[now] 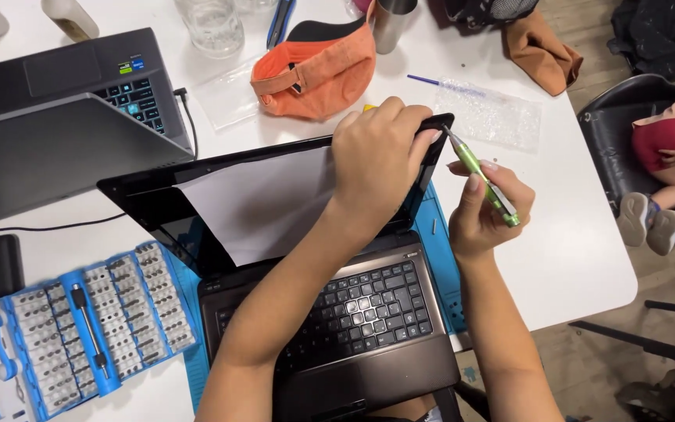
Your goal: Removing screws from a laptop screen bezel and prying the bezel off using a screwdriver.
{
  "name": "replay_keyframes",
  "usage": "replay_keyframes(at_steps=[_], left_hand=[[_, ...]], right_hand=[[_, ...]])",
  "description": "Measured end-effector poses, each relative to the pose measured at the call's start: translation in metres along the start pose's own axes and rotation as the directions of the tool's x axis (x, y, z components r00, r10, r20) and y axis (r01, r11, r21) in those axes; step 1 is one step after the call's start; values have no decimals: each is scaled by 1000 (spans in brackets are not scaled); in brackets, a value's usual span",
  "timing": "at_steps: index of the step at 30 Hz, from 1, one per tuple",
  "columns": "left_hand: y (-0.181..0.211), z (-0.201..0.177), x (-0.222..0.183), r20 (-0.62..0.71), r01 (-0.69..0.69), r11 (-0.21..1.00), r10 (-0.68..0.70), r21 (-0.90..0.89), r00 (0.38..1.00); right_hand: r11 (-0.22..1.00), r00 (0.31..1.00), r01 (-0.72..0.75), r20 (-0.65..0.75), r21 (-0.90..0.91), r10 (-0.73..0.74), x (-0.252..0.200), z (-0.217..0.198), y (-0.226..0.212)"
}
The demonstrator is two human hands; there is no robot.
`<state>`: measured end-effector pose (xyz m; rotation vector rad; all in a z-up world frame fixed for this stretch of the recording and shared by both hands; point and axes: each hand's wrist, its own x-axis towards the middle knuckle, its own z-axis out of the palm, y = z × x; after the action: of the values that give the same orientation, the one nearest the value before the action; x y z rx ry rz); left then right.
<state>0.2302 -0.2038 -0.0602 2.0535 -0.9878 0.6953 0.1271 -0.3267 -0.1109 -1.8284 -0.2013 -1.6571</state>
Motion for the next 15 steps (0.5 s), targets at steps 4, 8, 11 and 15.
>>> replay_keyframes(at_steps=[4, 8, 11, 15], left_hand=[[1, -1, 0, -14, 5, 1000, -6, -24, 1000], [2, 1, -1, -35, -3, 1000, 2, -17, 999], [4, -1, 0, -37, 4, 1000, -4, -15, 999], [5, 0, 0, -35, 9, 1000, -9, 10, 999]], right_hand=[[999, 1000, 5, 15, -35, -4, -1, -2, 0], [999, 1000, 19, 16, -45, -18, 1, 0, -3], [998, 999, 42, 22, -48, -41, 3, 2, -4], [997, 998, 56, 14, -47, -55, 3, 1, -3]])
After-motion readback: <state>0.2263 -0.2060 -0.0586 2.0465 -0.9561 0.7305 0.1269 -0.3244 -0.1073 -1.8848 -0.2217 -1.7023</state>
